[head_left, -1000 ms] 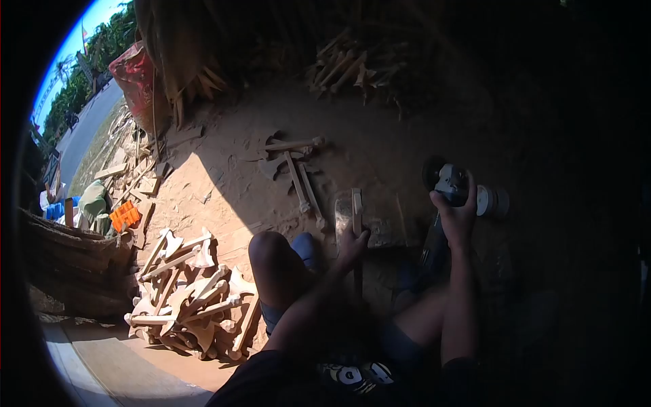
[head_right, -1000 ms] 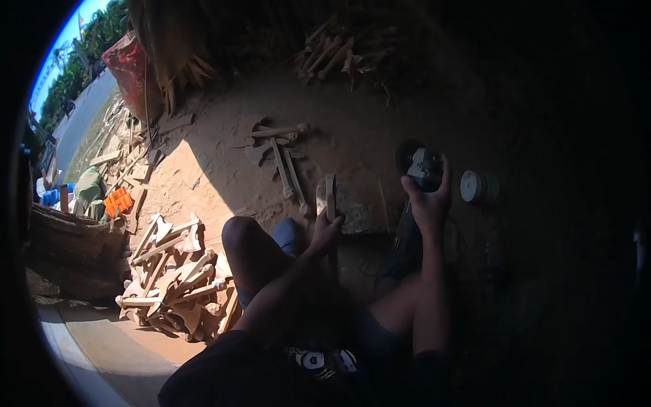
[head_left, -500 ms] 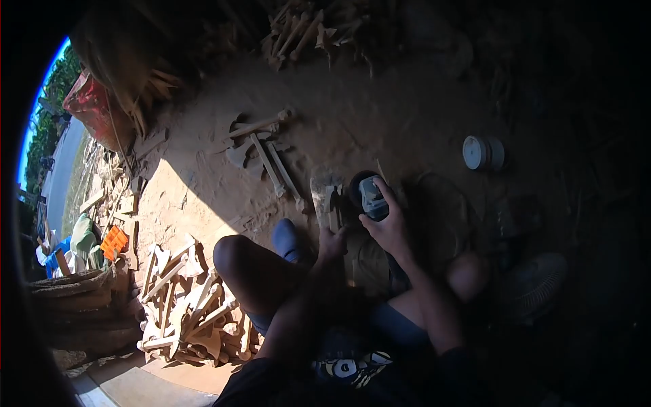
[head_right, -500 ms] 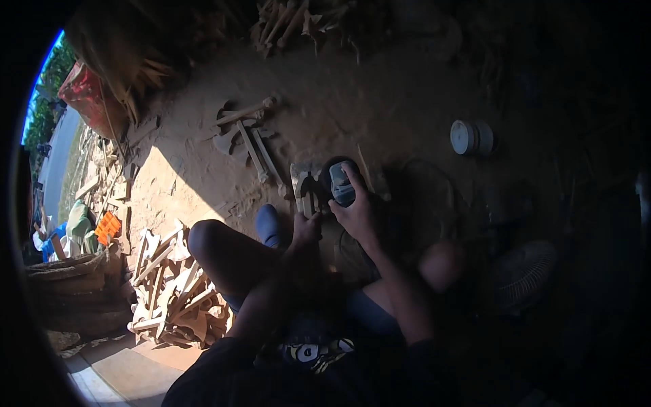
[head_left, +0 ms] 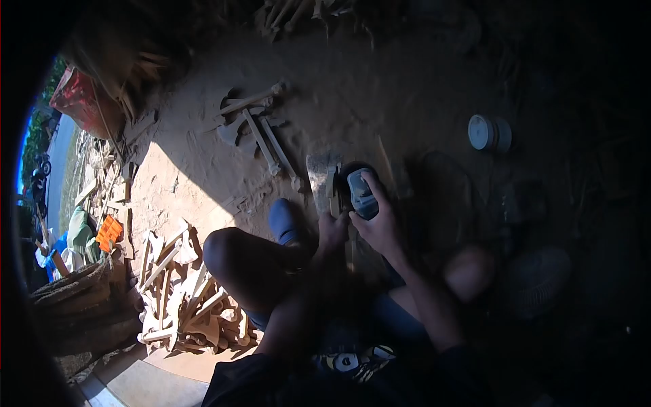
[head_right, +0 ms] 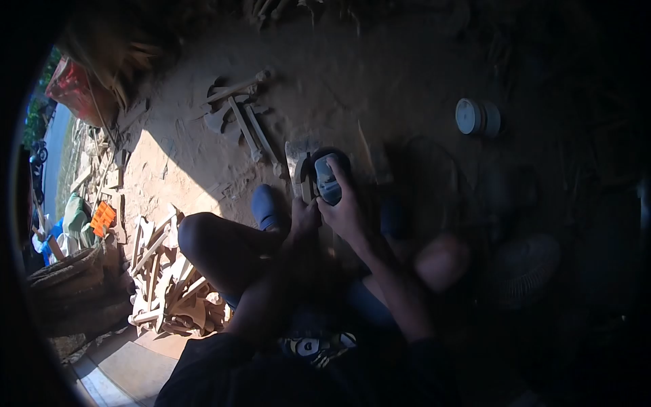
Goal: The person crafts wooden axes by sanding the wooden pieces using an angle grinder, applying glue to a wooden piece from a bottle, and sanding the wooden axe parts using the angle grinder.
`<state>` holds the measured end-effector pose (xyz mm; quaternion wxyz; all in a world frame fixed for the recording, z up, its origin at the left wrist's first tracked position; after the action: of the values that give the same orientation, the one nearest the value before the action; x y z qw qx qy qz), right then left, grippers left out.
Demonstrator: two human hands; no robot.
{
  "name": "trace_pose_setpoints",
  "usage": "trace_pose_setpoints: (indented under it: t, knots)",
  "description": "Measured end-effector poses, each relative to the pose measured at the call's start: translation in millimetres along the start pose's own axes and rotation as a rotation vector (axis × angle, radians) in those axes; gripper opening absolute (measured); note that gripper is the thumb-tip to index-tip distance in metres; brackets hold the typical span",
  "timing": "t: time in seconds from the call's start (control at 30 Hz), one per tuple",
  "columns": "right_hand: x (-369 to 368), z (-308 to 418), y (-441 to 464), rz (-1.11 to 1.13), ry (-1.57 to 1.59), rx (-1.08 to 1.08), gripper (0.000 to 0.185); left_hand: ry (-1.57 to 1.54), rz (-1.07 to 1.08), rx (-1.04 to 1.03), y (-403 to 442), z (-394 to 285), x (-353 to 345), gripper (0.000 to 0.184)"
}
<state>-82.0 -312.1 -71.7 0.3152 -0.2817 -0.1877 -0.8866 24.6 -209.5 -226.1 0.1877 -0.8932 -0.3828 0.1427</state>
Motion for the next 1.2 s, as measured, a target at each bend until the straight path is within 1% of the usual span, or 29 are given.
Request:
trace_pose_setpoints:
  t: [0.03, 0.1, 0.17, 0.23, 0.33, 0.4, 0.5, 0.53, 0.6, 0.67, 0.77, 0.87, 0.97, 1.07, 1.1, 1.17, 1.2]
  knots:
    - [2, 2, -2, 0.033, -0.032, -0.036, 0.077, 0.006, -0.003, -0.001, 1, 3, 0, 0.026]
    - [3, 3, -3, 0.043, -0.087, -0.034, 0.078, 0.004, -0.001, -0.008, 4, 6, 1, 0.026]
    - [3, 5, -4, 0.000, -0.135, 0.034, 0.079, -0.011, 0.007, -0.013, 4, 8, 0, 0.026]
    - [3, 3, -7, 0.037, -0.149, -0.015, 0.079, 0.005, -0.014, -0.014, 3, 9, 1, 0.026]
    - [5, 5, -7, 0.119, -0.087, -0.137, 0.079, 0.053, 0.000, -0.009, 1, 8, -1, 0.028]
    - [3, 4, -6, 0.129, -0.047, -0.175, 0.080, 0.093, -0.001, -0.010, -1, 5, -1, 0.029]
    - [-4, -2, 5, 0.023, -0.074, -0.099, 0.079, 0.134, -0.028, -0.007, 2, 15, 2, 0.031]
    - [-4, 0, 10, -0.040, -0.110, -0.043, 0.077, 0.132, -0.029, -0.001, 0, 13, 2, 0.032]
    - [-5, 0, 16, -0.083, -0.140, -0.019, 0.076, 0.123, -0.029, 0.001, -3, 7, 1, 0.032]
    - [-4, 6, 20, -0.046, -0.130, -0.077, 0.076, 0.106, -0.027, -0.010, -2, 9, 2, 0.032]
    - [0, 12, 20, -0.047, -0.160, -0.024, 0.076, 0.090, -0.027, 0.005, -1, 8, 3, 0.032]
    - [0, 8, 9, 0.039, -0.126, -0.013, 0.077, 0.089, -0.010, 0.040, 1, 6, 4, 0.032]
    - [0, 3, -6, 0.070, -0.058, -0.043, 0.078, 0.075, -0.022, 0.006, 4, 11, 6, 0.031]
    - [9, -4, -9, 0.020, -0.034, -0.072, 0.078, 0.058, 0.015, -0.028, 2, 15, 8, 0.035]
    - [15, -6, -7, -0.015, 0.000, -0.078, 0.078, 0.046, -0.012, -0.040, -2, 16, 9, 0.037]
    - [32, -14, -2, -0.089, 0.068, -0.092, 0.079, 0.024, -0.061, -0.062, -18, 0, 7, 0.043]
    - [42, -17, 2, -0.130, 0.101, -0.097, 0.079, 0.030, -0.029, -0.118, -19, -10, 5, 0.043]
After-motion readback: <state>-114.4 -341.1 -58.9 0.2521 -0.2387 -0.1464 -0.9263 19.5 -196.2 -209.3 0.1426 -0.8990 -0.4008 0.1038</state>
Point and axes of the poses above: each hand's wrist, its own y-axis towards the middle knuckle, its own x-axis out of the back of the hand, z = x × y, the point moved 4 cm from there along y, towards the middle knuckle, and after that the axes turned 10 degrees about -y, right-handed, at the moved point
